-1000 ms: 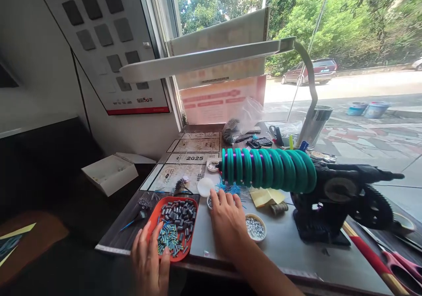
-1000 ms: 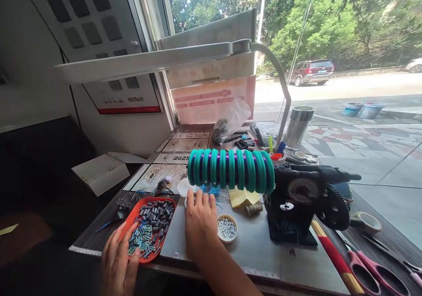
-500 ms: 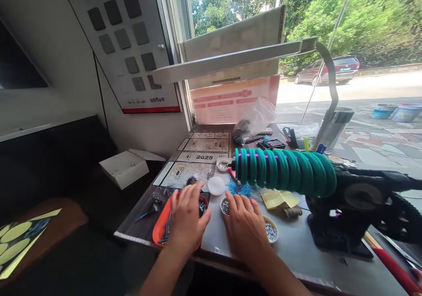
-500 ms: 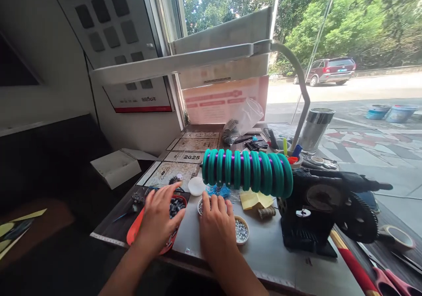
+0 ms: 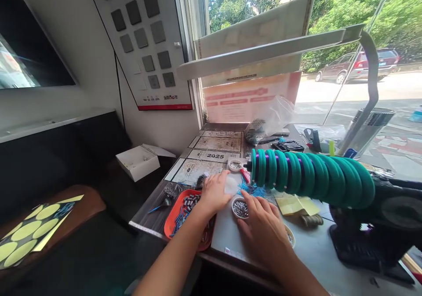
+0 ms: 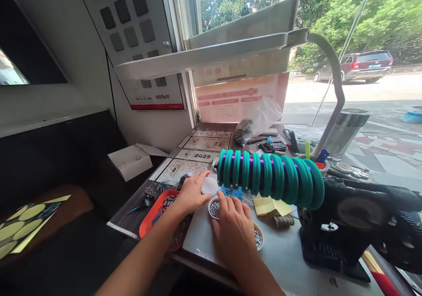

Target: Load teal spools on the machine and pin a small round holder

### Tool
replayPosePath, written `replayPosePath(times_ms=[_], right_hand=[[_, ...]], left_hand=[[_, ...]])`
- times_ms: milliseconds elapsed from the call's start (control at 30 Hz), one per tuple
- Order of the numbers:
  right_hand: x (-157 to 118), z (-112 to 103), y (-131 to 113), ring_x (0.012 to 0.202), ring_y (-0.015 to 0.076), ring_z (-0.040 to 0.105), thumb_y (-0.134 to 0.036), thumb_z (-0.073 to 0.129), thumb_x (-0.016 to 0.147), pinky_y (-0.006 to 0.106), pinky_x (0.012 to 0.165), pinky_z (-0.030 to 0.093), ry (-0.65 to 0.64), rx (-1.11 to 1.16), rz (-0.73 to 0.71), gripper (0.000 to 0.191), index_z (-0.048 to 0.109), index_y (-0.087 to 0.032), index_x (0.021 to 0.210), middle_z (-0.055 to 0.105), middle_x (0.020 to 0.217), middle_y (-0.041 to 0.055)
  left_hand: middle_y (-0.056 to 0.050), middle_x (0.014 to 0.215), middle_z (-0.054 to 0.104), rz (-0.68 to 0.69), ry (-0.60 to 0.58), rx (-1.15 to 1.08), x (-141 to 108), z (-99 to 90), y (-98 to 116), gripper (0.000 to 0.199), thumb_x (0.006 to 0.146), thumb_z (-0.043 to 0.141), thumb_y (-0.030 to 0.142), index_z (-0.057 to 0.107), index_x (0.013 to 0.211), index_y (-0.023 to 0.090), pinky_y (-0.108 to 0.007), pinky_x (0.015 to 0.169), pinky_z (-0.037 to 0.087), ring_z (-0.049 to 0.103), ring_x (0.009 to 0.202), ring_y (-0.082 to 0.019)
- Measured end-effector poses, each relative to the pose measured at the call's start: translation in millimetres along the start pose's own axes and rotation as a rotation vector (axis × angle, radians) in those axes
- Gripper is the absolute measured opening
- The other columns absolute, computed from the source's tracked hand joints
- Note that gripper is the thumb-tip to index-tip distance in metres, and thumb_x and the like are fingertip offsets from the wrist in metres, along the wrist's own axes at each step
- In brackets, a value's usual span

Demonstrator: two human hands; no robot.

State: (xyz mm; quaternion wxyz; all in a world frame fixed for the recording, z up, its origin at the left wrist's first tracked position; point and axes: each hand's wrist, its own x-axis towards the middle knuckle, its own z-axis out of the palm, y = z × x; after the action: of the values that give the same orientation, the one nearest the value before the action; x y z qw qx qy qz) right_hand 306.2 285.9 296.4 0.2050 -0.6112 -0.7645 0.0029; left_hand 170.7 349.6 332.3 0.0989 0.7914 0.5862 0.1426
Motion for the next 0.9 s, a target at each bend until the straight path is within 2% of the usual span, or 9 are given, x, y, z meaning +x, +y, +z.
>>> replayPosePath(times_ms=[133,267,367,467,533,633,767,900], right_hand=[[-3.0,0.7,-2.4,0.107,0.0268,0.052,-0.017,0.06,0.077,0.039,0.091,0.036,0.019,-0.009,-0.022,0.052,0.049,-0.012,0.127,0.064,0.114,0.0085],[-6.1,3.4,-5.7,0.105,0.0265,0.054,-0.017,0.061,0.075,0.039,0.088,0.037,0.033,-0.008,-0.065,0.052,0.05,-0.013,0.125,0.063,0.115,0.0087],[-6.8,6.5,-6.5,0.101,0.0257,0.056,-0.017,0.059,0.075,0.038,0.085,0.039,0.041,0.002,-0.102,0.049,0.051,-0.013,0.123,0.064,0.111,0.0083],[-8.8,8.8,-5.3,0.099,0.0259,0.057,-0.017,0.059,0.075,0.038,0.082,0.04,0.054,0.017,-0.131,0.046,0.052,-0.014,0.12,0.065,0.109,0.0073],[-11.4,10.0,-3.5,0.098,0.0263,0.058,-0.019,0.058,0.075,0.038,0.08,0.04,0.089,0.029,-0.152,0.046,0.05,-0.015,0.12,0.065,0.108,0.0072],[-15.9,11.5,-0.6,0.095,0.0259,0.059,-0.025,0.05,0.079,0.039,0.078,0.041,0.171,0.052,-0.199,0.044,0.046,-0.016,0.121,0.065,0.105,0.0073],[-19.9,13.4,2.9,0.092,0.0245,0.06,-0.028,0.04,0.084,0.038,0.076,0.041,0.213,0.06,-0.247,0.039,0.042,-0.019,0.122,0.065,0.102,0.0071],[-22.4,15.9,6.6,0.093,0.026,0.059,-0.032,0.038,0.086,0.039,0.077,0.042,0.193,0.069,-0.248,0.041,0.04,-0.019,0.125,0.064,0.103,0.0084]], left_hand=[[-0.012,0.122,0.059,0.012,-0.027,-0.036,0.5,-2.7,0.4,0.058,0.07,0.059,0.016,0.044,0.125,0.016,-0.044,0.096,0.036,0.051,0.115,-0.028],[-0.014,0.129,0.052,0.007,-0.013,-0.068,-10.0,-21.7,-6.3,0.062,0.07,0.063,0.019,0.042,0.128,0.014,-0.044,0.098,0.035,0.047,0.118,-0.029],[-0.011,0.124,0.054,-0.018,0.043,-0.083,-35.5,-44.1,-19.4,0.049,0.075,0.058,0.016,0.048,0.122,0.016,-0.041,0.096,0.036,0.049,0.114,-0.027],[-0.003,0.097,0.065,-0.023,0.034,-0.105,-72.2,-56.0,-32.3,0.023,0.075,0.055,0.008,0.062,0.094,0.02,-0.035,0.088,0.041,0.055,0.097,-0.021],[0.0,0.088,0.063,0.024,-0.015,-0.146,-94.4,-52.5,-37.2,0.018,0.075,0.058,0.006,0.065,0.079,0.021,-0.029,0.085,0.042,0.055,0.092,-0.017],[-0.001,0.094,0.058,0.133,-0.087,-0.21,-113.2,-35.4,-39.7,0.011,0.074,0.066,0.013,0.07,0.077,0.023,-0.029,0.087,0.041,0.053,0.094,-0.017],[-0.002,0.105,0.054,0.152,-0.113,-0.161,-112.9,-16.7,-39.8,0.009,0.072,0.072,0.02,0.071,0.079,0.026,-0.037,0.096,0.036,0.048,0.104,-0.021],[-0.003,0.105,0.053,0.145,-0.14,-0.111,-109.5,-18.3,-39.2,0.006,0.072,0.071,0.018,0.07,0.074,0.024,-0.039,0.097,0.036,0.047,0.105,-0.021]])
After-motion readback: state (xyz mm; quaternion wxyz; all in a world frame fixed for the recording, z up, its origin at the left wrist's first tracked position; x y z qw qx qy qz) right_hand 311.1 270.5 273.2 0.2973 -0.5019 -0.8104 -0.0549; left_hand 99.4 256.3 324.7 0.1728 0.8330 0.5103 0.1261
